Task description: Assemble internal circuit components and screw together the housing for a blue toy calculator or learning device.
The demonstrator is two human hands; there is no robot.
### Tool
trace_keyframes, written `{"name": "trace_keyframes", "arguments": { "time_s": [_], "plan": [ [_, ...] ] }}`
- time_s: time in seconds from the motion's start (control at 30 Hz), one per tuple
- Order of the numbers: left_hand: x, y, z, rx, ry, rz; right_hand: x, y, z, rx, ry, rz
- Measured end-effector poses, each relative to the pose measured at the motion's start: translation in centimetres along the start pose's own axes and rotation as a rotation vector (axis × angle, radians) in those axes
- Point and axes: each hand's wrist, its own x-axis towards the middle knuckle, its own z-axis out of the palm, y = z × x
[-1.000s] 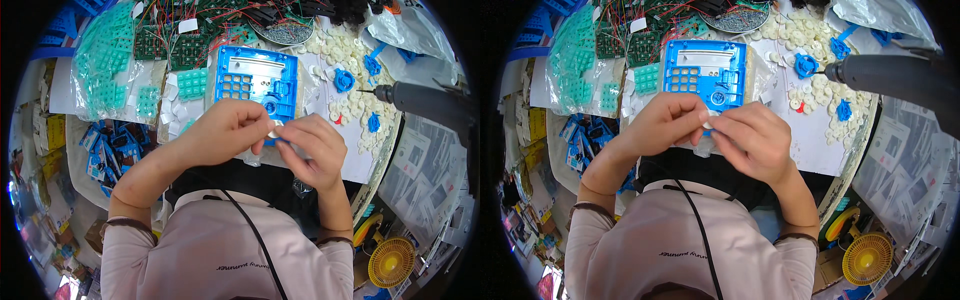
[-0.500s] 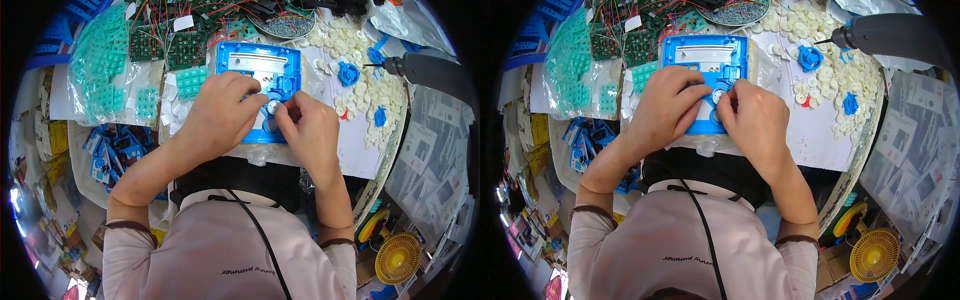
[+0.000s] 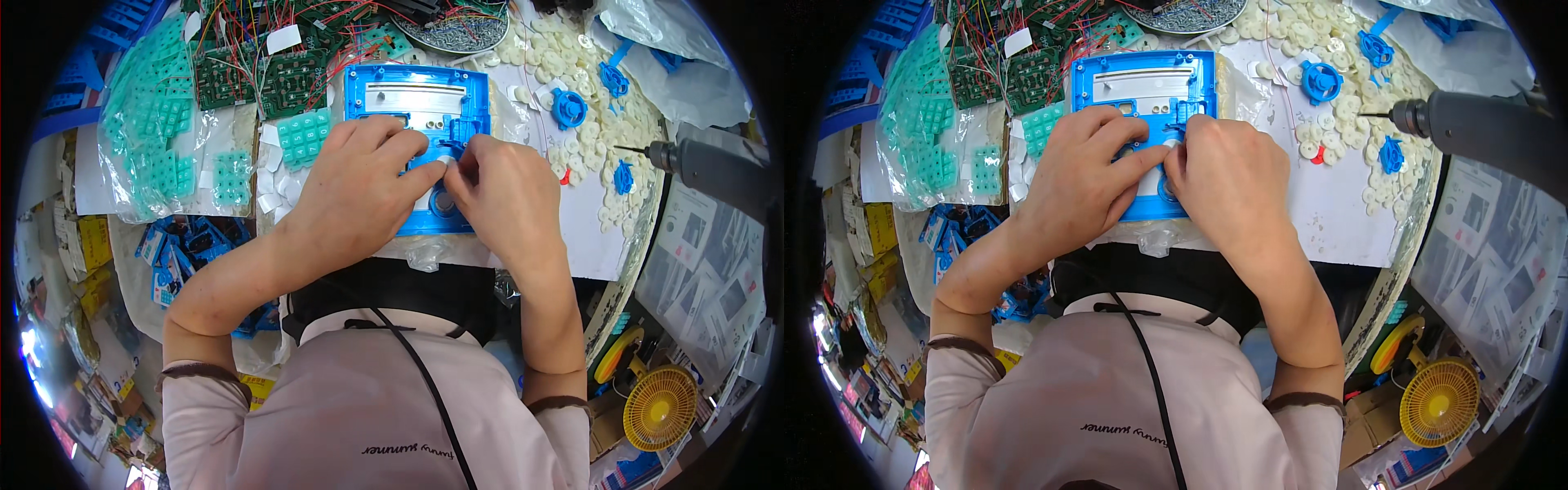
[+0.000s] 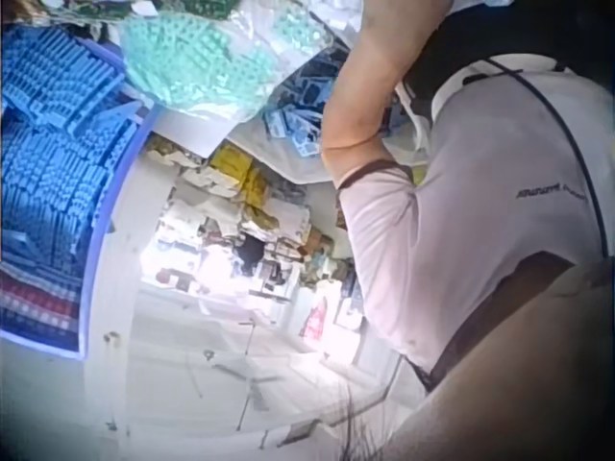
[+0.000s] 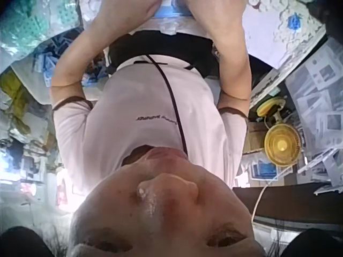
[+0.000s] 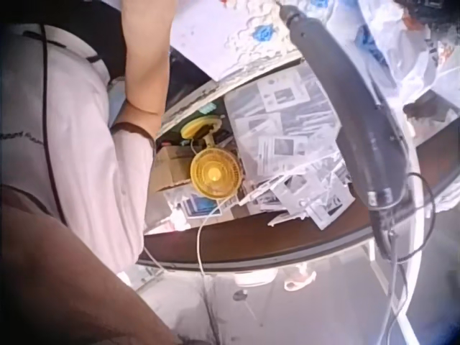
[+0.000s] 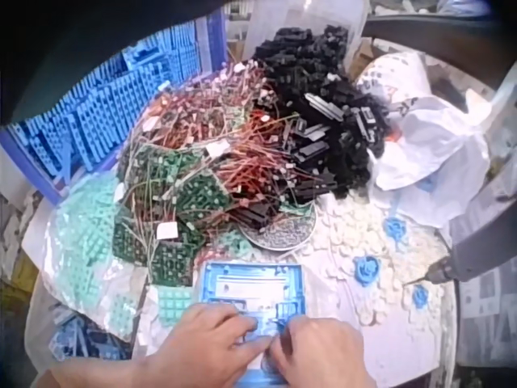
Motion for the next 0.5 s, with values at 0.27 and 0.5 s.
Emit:
{"name": "trace_keyframes", "arguments": {
  "time_s": [0.27, 0.5],
  "plan": [
    [1.6, -0.5, -1.0, 0.216, -0.193, 0.318, -4.1, 2.6, -4.8, 0.535, 0.161, 0.131],
    [1.7, -0.1, -0.9, 0.281, -0.173, 0.307, -8.8, 6.5, -10.3, 0.366, 0.819, 0.185]
  ]
}}
